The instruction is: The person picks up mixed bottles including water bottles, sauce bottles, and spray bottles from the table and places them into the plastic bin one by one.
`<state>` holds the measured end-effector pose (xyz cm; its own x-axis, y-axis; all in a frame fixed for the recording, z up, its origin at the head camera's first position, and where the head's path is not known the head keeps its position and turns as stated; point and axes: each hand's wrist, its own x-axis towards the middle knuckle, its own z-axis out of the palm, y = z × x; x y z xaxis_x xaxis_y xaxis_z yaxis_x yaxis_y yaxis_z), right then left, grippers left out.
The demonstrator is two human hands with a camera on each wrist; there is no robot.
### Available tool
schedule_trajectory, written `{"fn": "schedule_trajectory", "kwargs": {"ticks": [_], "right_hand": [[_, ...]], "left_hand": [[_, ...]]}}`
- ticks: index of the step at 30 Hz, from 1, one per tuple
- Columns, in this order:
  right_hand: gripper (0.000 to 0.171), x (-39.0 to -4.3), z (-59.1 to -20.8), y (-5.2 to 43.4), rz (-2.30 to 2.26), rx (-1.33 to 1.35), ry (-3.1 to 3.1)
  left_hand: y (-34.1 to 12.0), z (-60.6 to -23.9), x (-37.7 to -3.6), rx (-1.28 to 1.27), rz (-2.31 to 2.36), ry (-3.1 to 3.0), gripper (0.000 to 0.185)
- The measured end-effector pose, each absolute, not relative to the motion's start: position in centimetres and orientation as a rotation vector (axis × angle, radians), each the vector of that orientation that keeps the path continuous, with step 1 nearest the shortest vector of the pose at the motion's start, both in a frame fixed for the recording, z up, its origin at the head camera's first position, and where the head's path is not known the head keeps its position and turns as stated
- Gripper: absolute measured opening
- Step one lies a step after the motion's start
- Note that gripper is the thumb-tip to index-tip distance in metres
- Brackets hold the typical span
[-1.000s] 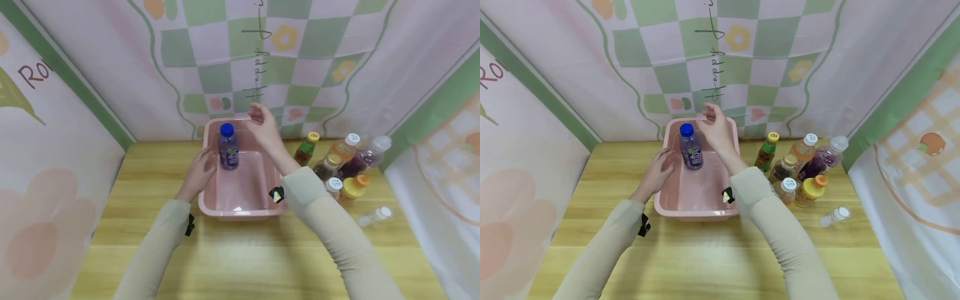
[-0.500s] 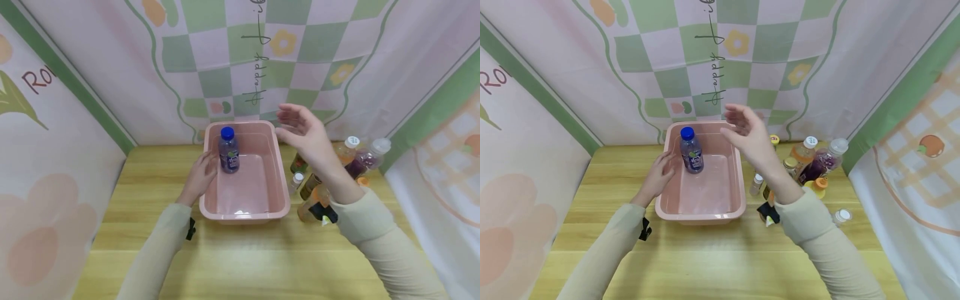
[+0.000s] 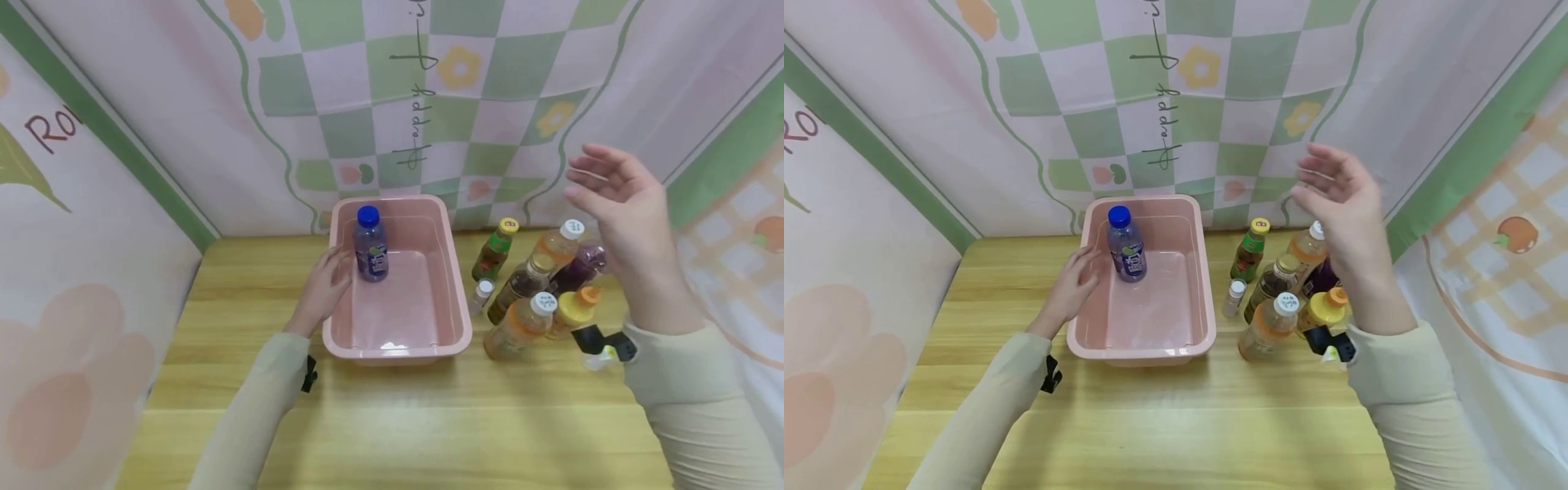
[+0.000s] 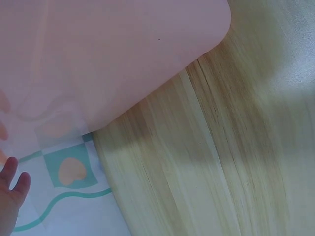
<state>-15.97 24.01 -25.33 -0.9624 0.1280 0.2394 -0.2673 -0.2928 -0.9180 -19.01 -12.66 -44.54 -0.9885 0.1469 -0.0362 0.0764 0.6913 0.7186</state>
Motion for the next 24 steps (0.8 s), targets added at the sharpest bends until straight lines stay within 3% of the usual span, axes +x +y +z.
{"fn": "schedule_trajectory", "kwargs": {"ticks": [12,24], "right_hand": [[0.042,-17.8,-27.3,30.5,2.345,-0.183,-1.543],[0.047,-18.4,-30.3,33.8,2.246,-0.49,-1.636]], "left_hand": [[-12.7,-44.3,-18.9,0.202,1.182,2.81,0.053],[-12.7,-44.5,-19.0,0.177,1.185,2.797,0.051]]}}
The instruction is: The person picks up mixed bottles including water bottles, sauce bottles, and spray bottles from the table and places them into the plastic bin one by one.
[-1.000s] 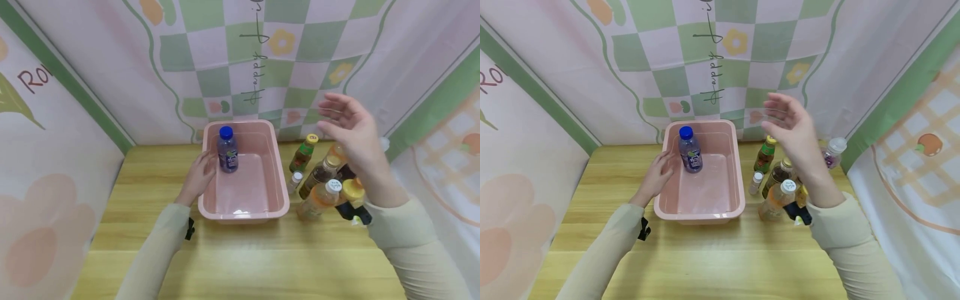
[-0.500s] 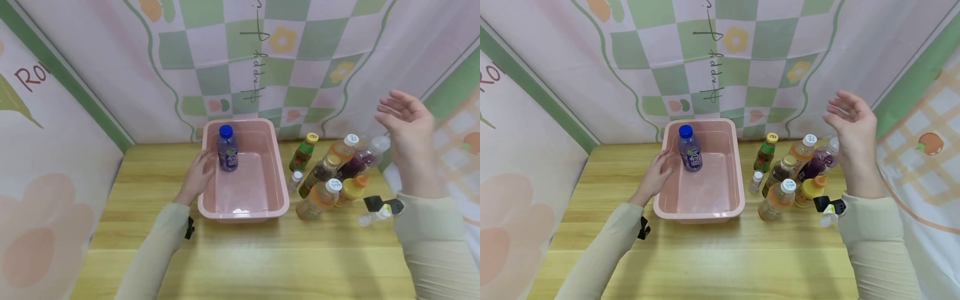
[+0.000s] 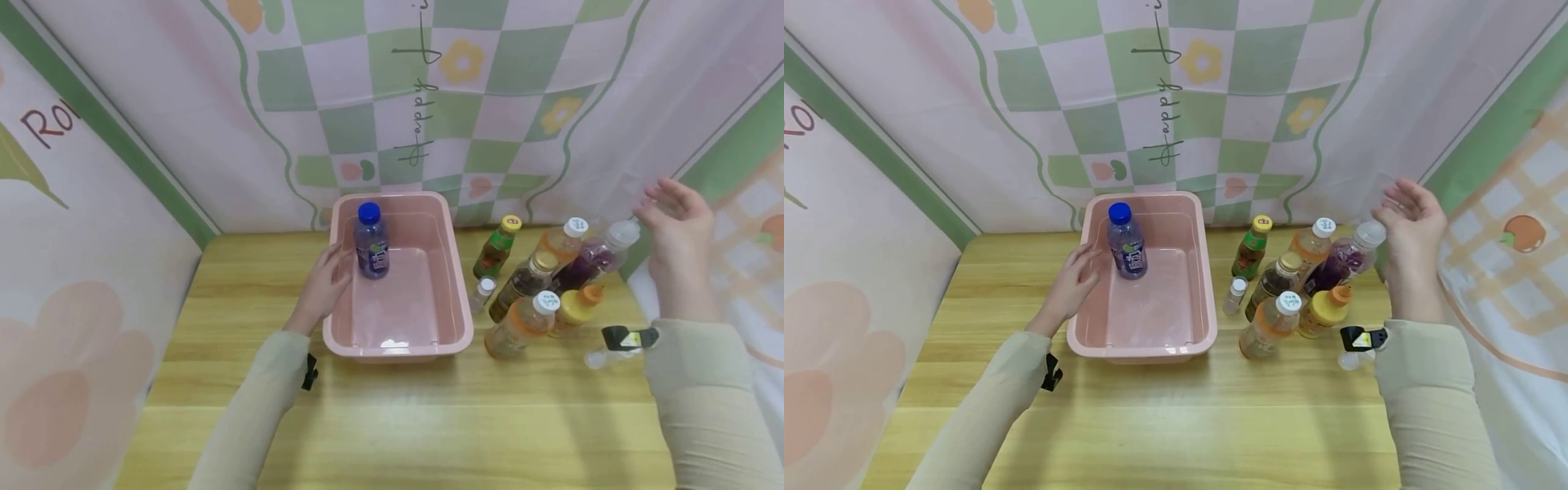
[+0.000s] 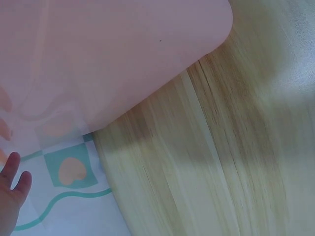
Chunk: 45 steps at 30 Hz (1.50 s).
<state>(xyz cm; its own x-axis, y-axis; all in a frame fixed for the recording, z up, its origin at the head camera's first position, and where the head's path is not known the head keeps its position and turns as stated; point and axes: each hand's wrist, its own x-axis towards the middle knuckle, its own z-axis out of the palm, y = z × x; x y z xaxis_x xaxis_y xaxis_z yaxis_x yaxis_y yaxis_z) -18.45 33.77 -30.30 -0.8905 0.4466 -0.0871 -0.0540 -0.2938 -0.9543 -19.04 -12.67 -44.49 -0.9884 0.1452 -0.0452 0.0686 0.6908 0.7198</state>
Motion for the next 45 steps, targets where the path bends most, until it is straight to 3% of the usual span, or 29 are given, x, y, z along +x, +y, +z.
{"fn": "schedule_trajectory", "kwargs": {"ticks": [5,13,27,31,45], "right_hand": [[0.041,-18.8,-31.3,34.7,2.211,-0.572,-1.607],[0.046,-19.4,-33.5,35.8,2.104,-0.798,-1.59],[0.079,-19.5,-37.3,36.5,1.992,-0.972,-1.948],[0.087,-19.8,-38.0,36.5,1.851,-0.929,-2.253],[0.086,-20.7,-38.9,36.1,1.902,-0.843,-2.088]], "left_hand": [[-12.7,-44.3,-19.1,0.185,1.174,2.798,0.051],[-12.7,-44.3,-19.3,0.195,1.169,2.813,0.051],[-12.8,-44.5,-19.1,0.169,1.189,2.786,0.051],[-12.8,-44.6,-19.0,0.161,1.204,2.78,0.05],[-12.7,-44.4,-19.0,0.159,1.18,2.785,0.049]]}}
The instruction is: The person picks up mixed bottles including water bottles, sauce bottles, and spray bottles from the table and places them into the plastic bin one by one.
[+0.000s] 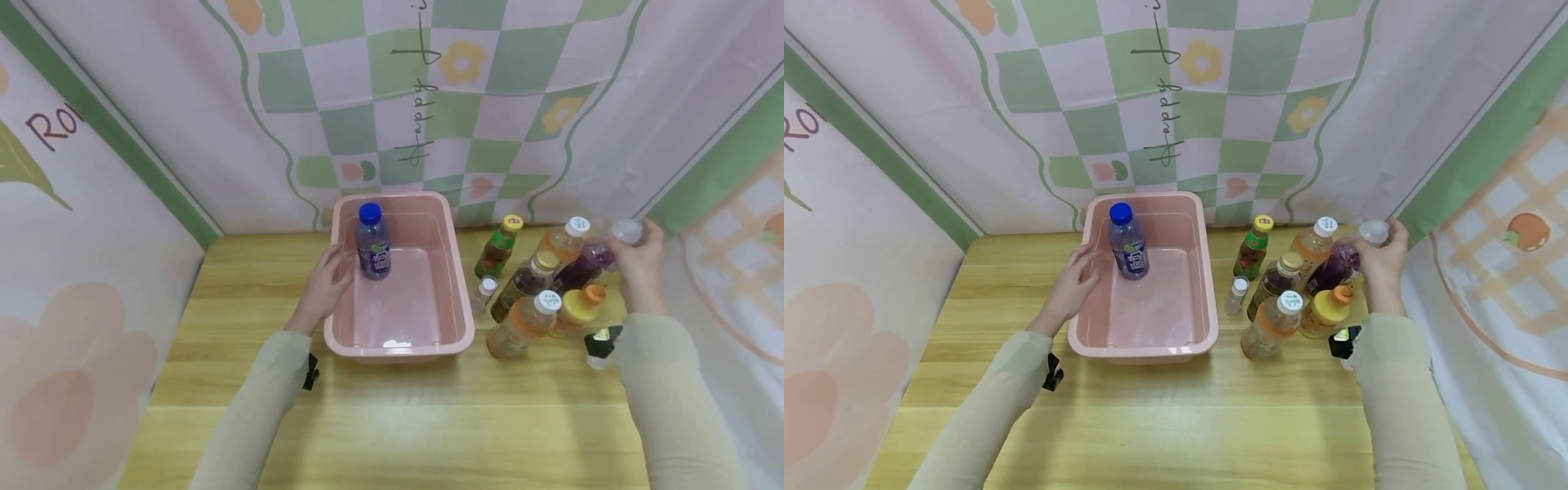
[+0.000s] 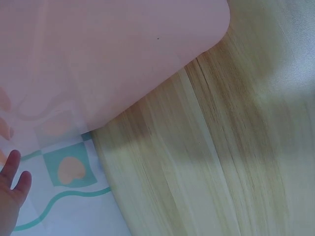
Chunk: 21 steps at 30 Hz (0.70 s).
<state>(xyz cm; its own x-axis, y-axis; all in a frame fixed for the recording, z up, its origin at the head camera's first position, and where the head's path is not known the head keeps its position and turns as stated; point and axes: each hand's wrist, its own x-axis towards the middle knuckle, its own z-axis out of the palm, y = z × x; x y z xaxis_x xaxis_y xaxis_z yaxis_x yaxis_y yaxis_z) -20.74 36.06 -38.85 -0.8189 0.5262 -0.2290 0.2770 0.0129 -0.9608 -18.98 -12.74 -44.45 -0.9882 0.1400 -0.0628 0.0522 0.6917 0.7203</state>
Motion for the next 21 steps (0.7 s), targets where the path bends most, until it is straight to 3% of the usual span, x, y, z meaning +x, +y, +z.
{"fn": "schedule_trajectory", "kwargs": {"ticks": [8,21], "right_hand": [[0.081,-21.5,-38.4,35.8,1.828,-0.975,-2.043],[0.087,-21.3,-38.4,36.9,1.47,-0.922,-2.465]], "left_hand": [[-12.7,-44.4,-19.0,0.159,1.183,2.79,0.049],[-12.8,-44.6,-19.1,0.16,1.2,2.787,0.049]]}}
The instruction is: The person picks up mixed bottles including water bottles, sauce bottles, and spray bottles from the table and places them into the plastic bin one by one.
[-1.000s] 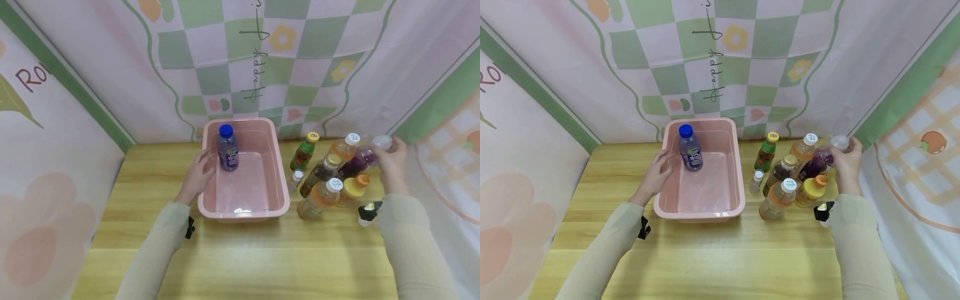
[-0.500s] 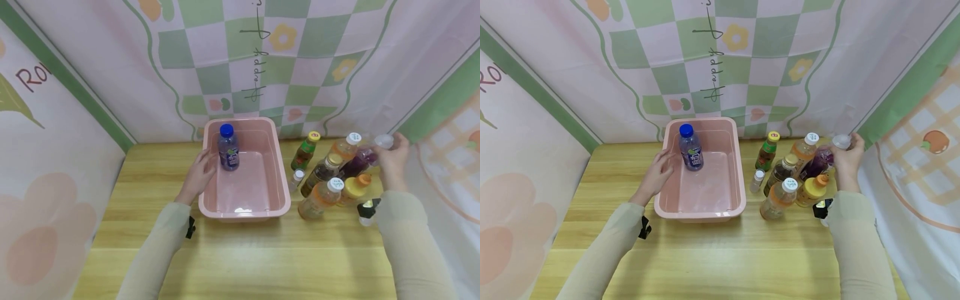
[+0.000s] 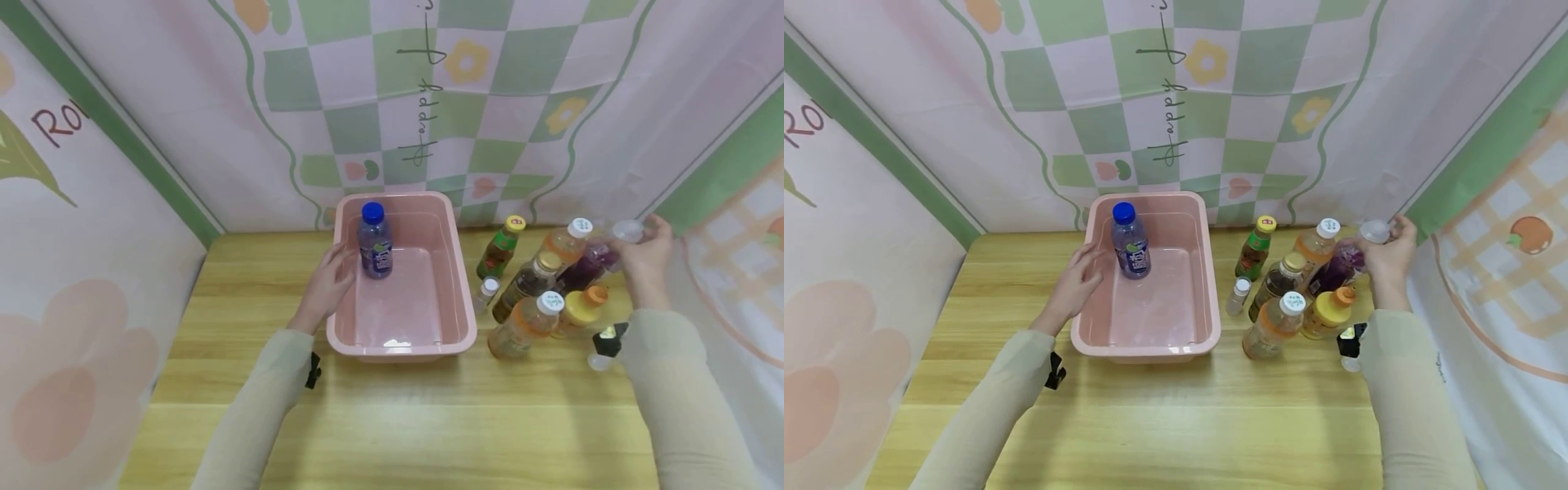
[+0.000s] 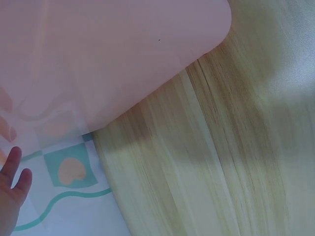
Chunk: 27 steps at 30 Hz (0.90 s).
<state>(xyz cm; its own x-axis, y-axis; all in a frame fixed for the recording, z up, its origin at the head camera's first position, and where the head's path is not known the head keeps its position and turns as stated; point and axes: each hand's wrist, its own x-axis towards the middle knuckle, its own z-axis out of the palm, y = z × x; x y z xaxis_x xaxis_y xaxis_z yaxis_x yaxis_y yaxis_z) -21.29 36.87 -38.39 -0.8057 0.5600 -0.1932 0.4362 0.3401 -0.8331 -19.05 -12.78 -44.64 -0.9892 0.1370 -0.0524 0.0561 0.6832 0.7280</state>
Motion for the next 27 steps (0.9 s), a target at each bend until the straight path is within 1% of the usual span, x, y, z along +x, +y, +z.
{"fn": "schedule_trajectory", "kwargs": {"ticks": [4,10,16,21,27], "right_hand": [[0.089,-21.4,-37.6,37.0,1.476,-0.942,-2.436],[0.095,-21.1,-35.4,37.0,1.578,-0.898,-2.374],[0.096,-20.7,-33.6,36.5,1.745,-0.823,-2.137],[0.09,-20.3,-31.9,35.8,1.768,-0.7,-2.033],[0.085,-19.7,-28.9,34.7,1.761,-0.591,-1.961]], "left_hand": [[-12.7,-44.6,-19.0,0.167,1.209,2.783,0.049],[-12.8,-44.7,-19.0,0.175,1.229,2.775,0.049],[-12.8,-44.7,-19.1,0.152,1.239,2.762,0.05],[-12.7,-44.5,-19.0,0.141,1.239,2.748,0.051],[-12.7,-44.4,-18.9,0.183,1.235,2.772,0.049]]}}
